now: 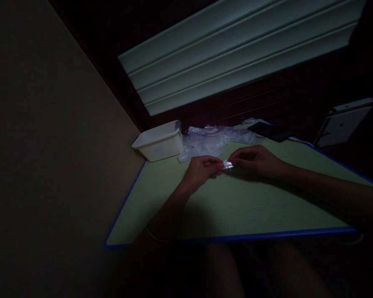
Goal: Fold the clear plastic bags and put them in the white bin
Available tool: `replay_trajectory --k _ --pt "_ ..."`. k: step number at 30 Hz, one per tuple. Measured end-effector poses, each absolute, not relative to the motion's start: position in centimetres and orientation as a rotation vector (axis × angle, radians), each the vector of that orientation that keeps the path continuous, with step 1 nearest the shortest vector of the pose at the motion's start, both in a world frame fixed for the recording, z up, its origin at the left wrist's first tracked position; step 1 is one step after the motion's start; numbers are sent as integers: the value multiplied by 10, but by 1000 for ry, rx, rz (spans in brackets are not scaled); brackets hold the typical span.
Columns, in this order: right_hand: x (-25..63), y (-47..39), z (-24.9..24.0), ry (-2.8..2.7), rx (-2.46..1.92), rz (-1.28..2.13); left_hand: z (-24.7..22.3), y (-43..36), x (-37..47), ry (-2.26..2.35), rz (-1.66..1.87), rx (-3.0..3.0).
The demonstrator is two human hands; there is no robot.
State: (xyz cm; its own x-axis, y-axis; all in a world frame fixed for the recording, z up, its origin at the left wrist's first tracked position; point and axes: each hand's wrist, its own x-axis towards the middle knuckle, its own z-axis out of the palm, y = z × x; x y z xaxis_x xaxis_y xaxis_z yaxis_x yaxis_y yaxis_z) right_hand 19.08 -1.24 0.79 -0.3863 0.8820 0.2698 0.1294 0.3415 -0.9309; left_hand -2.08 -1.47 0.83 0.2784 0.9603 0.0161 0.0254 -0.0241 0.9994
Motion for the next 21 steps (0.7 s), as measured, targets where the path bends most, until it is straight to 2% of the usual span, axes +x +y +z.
replay_trajectory --k 21 --pt "191 -10 8 -1834 -1059 984 9 -18 -13 1086 1020 1286"
